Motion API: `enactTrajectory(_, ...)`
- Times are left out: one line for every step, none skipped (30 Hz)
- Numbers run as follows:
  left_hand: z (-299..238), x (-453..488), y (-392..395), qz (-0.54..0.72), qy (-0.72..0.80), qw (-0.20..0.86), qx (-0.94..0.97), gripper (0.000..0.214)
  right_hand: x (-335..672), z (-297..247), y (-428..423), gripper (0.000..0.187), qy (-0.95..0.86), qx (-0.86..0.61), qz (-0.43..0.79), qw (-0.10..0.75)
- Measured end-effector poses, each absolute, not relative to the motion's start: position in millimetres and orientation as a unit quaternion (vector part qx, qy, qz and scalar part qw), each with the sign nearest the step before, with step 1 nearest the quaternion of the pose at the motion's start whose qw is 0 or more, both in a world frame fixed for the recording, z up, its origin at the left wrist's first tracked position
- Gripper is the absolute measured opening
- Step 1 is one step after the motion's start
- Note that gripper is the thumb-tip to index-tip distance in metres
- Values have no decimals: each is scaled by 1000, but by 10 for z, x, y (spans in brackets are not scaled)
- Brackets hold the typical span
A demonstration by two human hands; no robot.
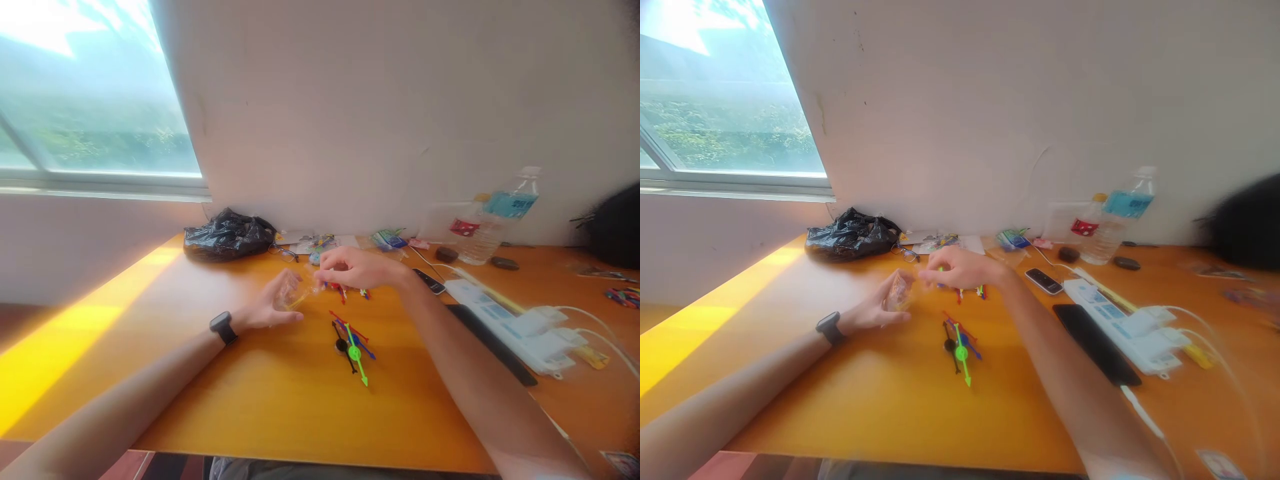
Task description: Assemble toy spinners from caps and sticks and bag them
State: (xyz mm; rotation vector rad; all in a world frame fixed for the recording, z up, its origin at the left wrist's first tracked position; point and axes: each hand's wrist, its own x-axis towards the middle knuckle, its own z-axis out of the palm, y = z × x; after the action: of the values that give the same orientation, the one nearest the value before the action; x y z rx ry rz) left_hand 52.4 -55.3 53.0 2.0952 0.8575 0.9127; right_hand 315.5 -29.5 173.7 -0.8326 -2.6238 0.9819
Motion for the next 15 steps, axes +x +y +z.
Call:
enactTrajectory(529,521,-550,350,330,342,807,59,3164,1731,-279,43,-899,-284,316,108)
enactTrajectory(530,519,-548,349,331,341,808,60,3167,1723,-264,41,-906,-285,294,107)
enactTrajectory(532,518,-547,346,332,341,809,61,3163,1714,-253,41,-913,-286,270,107)
enactTrajectory(536,518,-549,342,332,342,810,61,3155,1704,-247,41,-919,-286,252,101)
enactTrajectory(542,518,-552,338,330,344,811,60,3143,1696,-245,42,-923,-286,243,90)
enactTrajectory(549,519,-557,333,328,347,813,59,3130,1689,-249,42,-923,-288,245,74)
enactTrajectory(557,520,-562,328,325,350,815,57,3117,1683,-256,43,-920,-290,256,57)
enactTrajectory(565,521,-569,321,322,353,818,55,3105,1679,-265,44,-915,-292,274,37)
enactTrajectory(572,523,-575,314,320,356,820,54,3095,1675,-274,44,-910,-293,293,17)
enactTrajectory(577,525,-580,307,319,358,822,52,3089,1672,-281,45,-906,-293,306,-2)
enactTrajectory(580,528,-584,301,317,361,824,51,3085,1670,-286,47,-903,-295,311,-20)
enactTrajectory(581,532,-588,296,314,365,825,51,3084,1669,-289,49,-902,-298,312,-38)
enactTrajectory(582,536,-590,294,311,368,825,51,3085,1670,-290,51,-900,-304,308,-53)
enactTrajectory(582,541,-592,292,308,373,825,52,3087,1670,-289,53,-898,-313,304,-62)
enactTrajectory(582,545,-593,292,306,377,824,53,3089,1671,-287,53,-895,-323,300,-65)
